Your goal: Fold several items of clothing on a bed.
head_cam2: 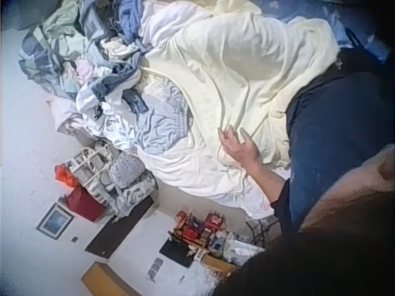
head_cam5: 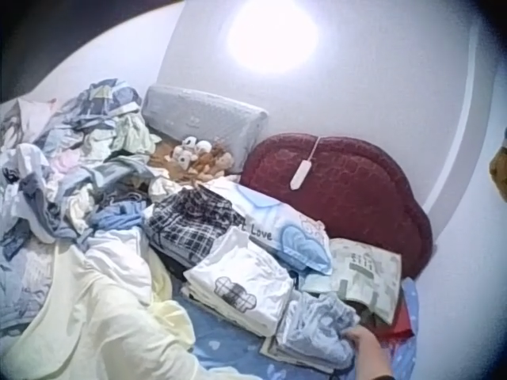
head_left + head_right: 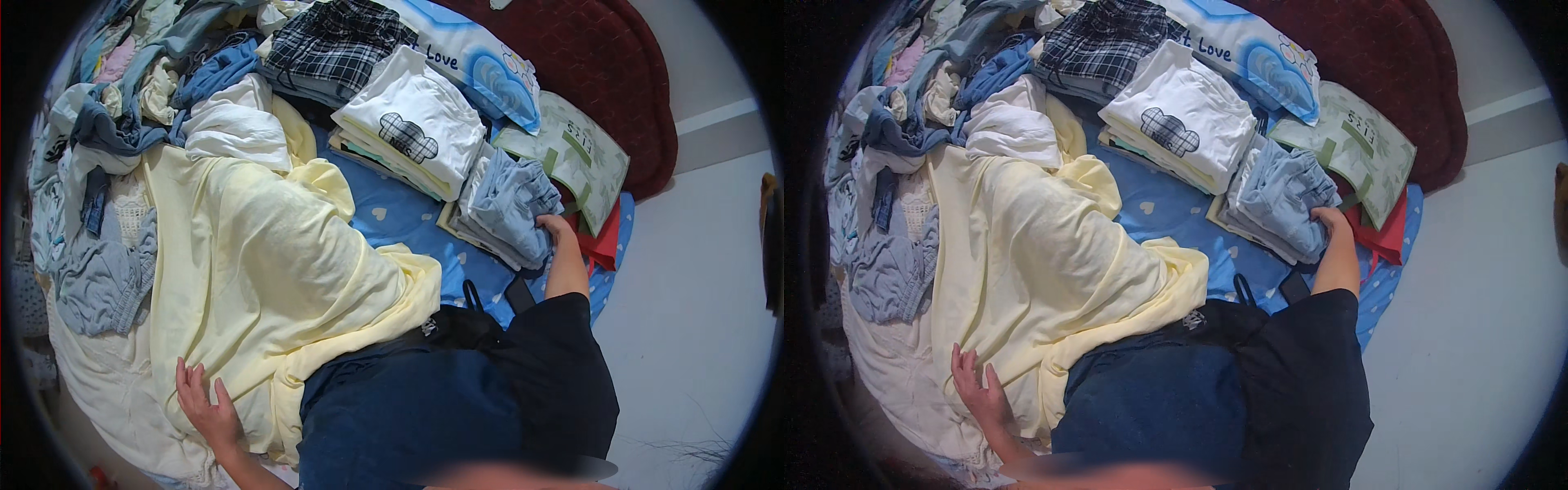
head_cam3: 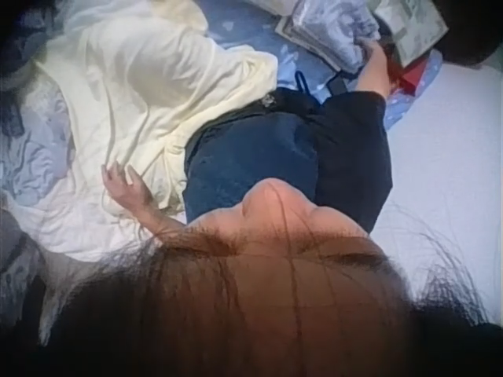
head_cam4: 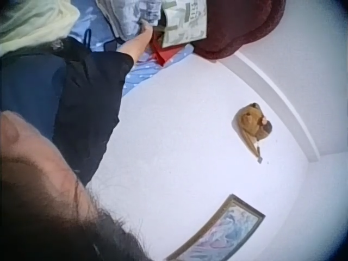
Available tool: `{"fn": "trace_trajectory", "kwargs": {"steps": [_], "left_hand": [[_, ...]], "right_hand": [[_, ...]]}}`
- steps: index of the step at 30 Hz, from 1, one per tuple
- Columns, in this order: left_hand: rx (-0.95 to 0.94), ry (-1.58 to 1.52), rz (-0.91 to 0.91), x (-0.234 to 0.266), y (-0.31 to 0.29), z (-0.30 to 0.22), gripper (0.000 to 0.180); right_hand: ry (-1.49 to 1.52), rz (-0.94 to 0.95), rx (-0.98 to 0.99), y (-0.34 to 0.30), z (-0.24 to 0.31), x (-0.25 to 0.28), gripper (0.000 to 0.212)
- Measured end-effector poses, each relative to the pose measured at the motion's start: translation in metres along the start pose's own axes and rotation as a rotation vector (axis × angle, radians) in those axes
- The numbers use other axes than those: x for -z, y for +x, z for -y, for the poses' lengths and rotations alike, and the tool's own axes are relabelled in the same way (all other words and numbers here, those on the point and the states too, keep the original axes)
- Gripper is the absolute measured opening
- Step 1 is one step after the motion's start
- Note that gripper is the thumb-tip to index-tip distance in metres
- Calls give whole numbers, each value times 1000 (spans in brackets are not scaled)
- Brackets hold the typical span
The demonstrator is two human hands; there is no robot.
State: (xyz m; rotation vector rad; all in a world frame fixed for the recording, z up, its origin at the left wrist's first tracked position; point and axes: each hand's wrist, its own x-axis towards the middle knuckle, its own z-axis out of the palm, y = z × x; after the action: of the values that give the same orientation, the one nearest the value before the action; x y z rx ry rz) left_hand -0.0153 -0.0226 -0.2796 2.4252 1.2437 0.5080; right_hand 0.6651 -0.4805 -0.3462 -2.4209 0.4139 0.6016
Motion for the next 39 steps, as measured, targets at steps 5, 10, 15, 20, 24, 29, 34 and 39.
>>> {"fn": "trace_trajectory", "kwargs": {"steps": [5,10,15,20,24,29,34,39], "left_hand": [[4,52,-11,3,-5,1,39],[51,23,-17,4,-1,-11,41],[71,-40,-24,5,10,-2,41],[181,-137,-68,22,13,8,40],[17,34,-36,20,38,23,38],[1,-157,-176,22,56,51,28],[181,-256,-91,17,74,57,25],[-3,-34,-91,14,61,60,24]], "right_hand": [[-204,-15,-3,3,33,7,70],[-446,-907,544,-55,72,-26,83],[-679,-742,392,-75,92,-126,81],[-840,-847,384,-56,82,-154,82],[-892,-837,291,-48,82,-143,81],[-983,-777,238,-59,93,-144,78],[-957,-765,253,-52,95,-135,77],[-1027,-528,124,-83,140,-120,74]]}}
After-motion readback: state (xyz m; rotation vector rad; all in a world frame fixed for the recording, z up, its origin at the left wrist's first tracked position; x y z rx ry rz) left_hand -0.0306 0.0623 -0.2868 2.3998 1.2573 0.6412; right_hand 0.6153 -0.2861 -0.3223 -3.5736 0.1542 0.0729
